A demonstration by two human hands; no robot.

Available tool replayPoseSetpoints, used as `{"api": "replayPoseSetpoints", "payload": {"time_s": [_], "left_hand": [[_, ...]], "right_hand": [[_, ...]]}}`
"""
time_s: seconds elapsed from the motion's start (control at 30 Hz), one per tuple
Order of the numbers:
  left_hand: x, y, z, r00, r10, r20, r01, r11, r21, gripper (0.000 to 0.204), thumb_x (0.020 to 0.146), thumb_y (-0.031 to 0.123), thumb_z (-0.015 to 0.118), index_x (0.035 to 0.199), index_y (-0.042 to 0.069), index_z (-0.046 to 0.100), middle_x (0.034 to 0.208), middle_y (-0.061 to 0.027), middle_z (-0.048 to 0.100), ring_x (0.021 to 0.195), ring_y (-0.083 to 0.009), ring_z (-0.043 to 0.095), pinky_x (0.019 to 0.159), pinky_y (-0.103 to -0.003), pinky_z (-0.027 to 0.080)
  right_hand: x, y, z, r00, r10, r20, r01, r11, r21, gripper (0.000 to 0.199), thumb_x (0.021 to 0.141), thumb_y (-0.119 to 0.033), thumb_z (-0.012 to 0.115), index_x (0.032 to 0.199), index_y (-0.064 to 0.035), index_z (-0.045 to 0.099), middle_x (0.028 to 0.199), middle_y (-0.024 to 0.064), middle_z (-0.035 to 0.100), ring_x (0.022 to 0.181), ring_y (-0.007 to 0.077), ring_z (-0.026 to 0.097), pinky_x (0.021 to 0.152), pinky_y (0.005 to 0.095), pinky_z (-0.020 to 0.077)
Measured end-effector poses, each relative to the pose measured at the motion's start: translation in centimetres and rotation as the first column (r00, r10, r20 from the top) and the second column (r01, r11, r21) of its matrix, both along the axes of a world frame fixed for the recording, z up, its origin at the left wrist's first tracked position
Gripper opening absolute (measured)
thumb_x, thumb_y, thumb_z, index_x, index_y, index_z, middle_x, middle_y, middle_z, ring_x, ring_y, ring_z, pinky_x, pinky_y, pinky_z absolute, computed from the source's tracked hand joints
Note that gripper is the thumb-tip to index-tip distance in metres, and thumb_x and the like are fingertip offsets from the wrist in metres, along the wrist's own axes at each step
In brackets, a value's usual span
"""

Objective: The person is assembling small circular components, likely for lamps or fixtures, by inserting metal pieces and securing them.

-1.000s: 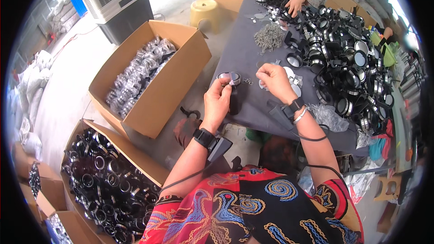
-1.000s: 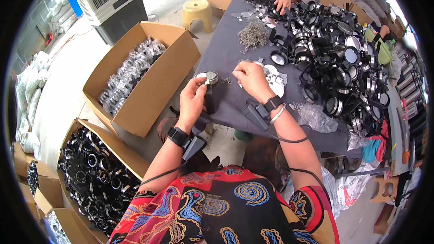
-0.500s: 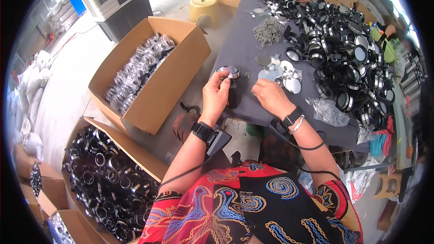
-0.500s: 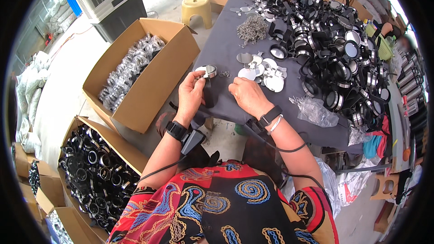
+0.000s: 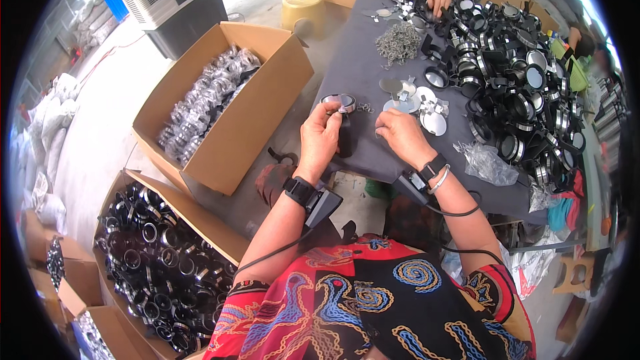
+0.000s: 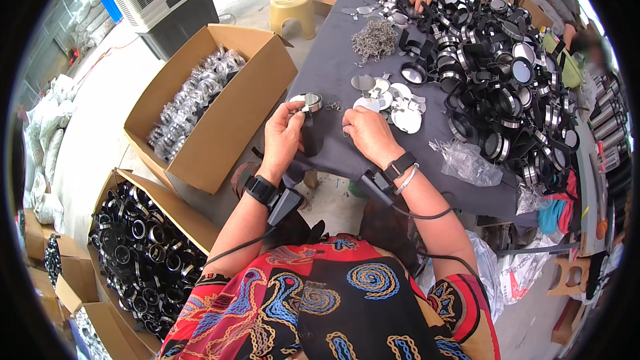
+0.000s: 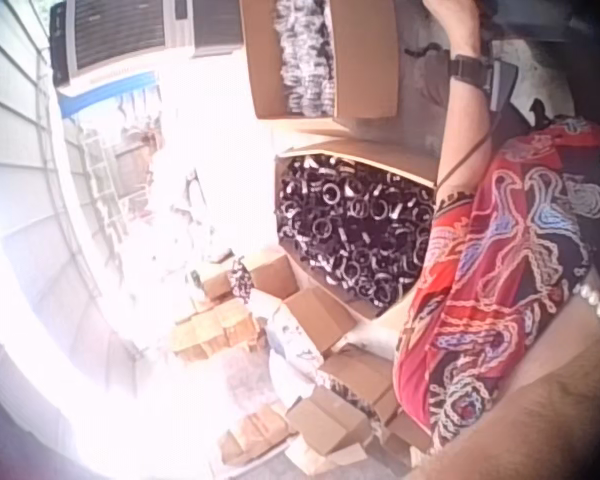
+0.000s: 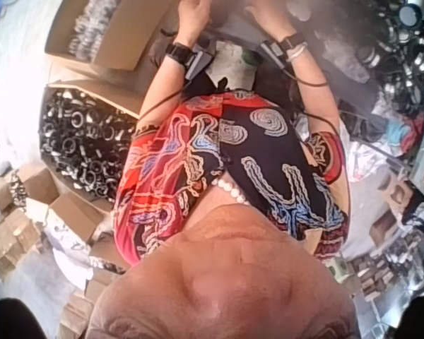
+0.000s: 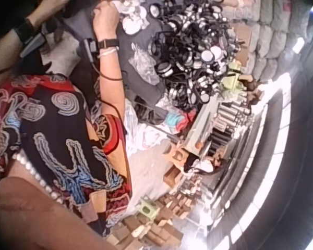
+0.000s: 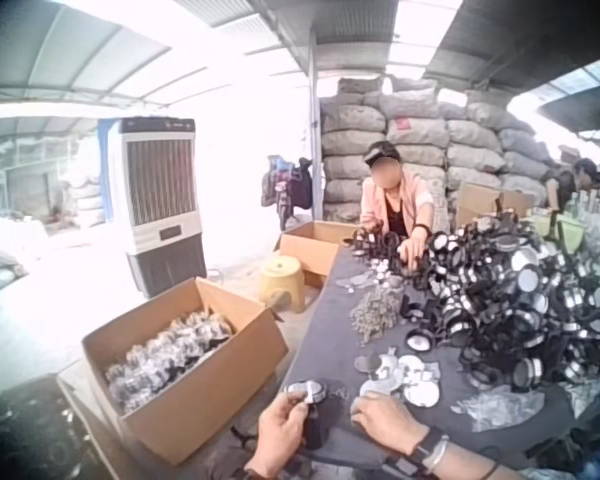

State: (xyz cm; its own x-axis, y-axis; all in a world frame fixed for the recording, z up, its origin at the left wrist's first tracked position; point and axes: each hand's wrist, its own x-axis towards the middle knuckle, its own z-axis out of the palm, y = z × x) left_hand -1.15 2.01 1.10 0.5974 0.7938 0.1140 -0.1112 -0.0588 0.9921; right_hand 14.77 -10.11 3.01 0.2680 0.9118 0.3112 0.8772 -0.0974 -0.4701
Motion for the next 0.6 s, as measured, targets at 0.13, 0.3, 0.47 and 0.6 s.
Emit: {"api": "replayPoseSetpoints", "payload": {"time_s": [0.13, 0.3, 0.47, 0.6], "left_hand": [[0.0, -0.1, 0.2, 1.0, 0.015, 0.0, -0.015, 1.0, 0.001, 0.018, 0.093, 0.012, 0.053, 0.108, 0.005, 0.06, 0.062, 0.0026, 0.052, 0.048, -0.0038, 0.046, 0.042, -0.022, 0.039], [0.0, 0.1, 0.0, 0.999, 0.027, 0.018, -0.027, 1.0, 0.011, 0.018, 0.093, 0.012, 0.053, 0.108, 0.004, 0.06, 0.062, 0.0017, 0.053, 0.048, -0.004, 0.047, 0.042, -0.022, 0.04], [0.1, 0.1, 0.0, 1.0, 0.005, -0.012, -0.004, 1.0, 0.028, 0.019, 0.093, 0.011, 0.052, 0.109, 0.003, 0.059, 0.067, 0.0007, 0.057, 0.049, -0.0042, 0.047, 0.042, -0.023, 0.04], [-0.2, 0.2, 0.2, 1.0, 0.01, 0.0, -0.01, 1.0, 0.006, 0.019, 0.093, 0.011, 0.052, 0.109, 0.003, 0.059, 0.067, 0.0006, 0.056, 0.05, -0.004, 0.047, 0.043, -0.023, 0.041]], "right_hand": [[-0.4, -0.1, 0.7, 0.972, 0.0, -0.237, 0.002, 1.0, 0.006, 0.007, 0.078, -0.003, 0.063, 0.083, -0.0007, 0.059, 0.078, 0.0142, 0.059, 0.074, 0.0327, 0.06, 0.066, 0.0394, 0.0469], [-1.1, 0.1, 0.4, 0.982, 0.028, -0.189, -0.005, 0.993, 0.121, 0.006, 0.076, -0.001, 0.061, 0.082, -0.0018, 0.059, 0.076, 0.013, 0.059, 0.069, 0.0316, 0.06, 0.061, 0.0383, 0.0471], [-0.4, -0.9, -0.3, 0.964, 0.064, 0.258, -0.08, 0.996, 0.051, 0.004, 0.078, -0.005, 0.058, 0.079, -0.0077, 0.06, 0.072, 0.0087, 0.056, 0.069, 0.0303, 0.06, 0.059, 0.0406, 0.048], [-0.5, -0.7, 0.7, 0.911, 0.124, 0.393, -0.115, 0.992, -0.048, 0.003, 0.078, -0.007, 0.056, 0.075, -0.0066, 0.056, 0.07, 0.0087, 0.053, 0.067, 0.0303, 0.059, 0.057, 0.0412, 0.0469]]}}
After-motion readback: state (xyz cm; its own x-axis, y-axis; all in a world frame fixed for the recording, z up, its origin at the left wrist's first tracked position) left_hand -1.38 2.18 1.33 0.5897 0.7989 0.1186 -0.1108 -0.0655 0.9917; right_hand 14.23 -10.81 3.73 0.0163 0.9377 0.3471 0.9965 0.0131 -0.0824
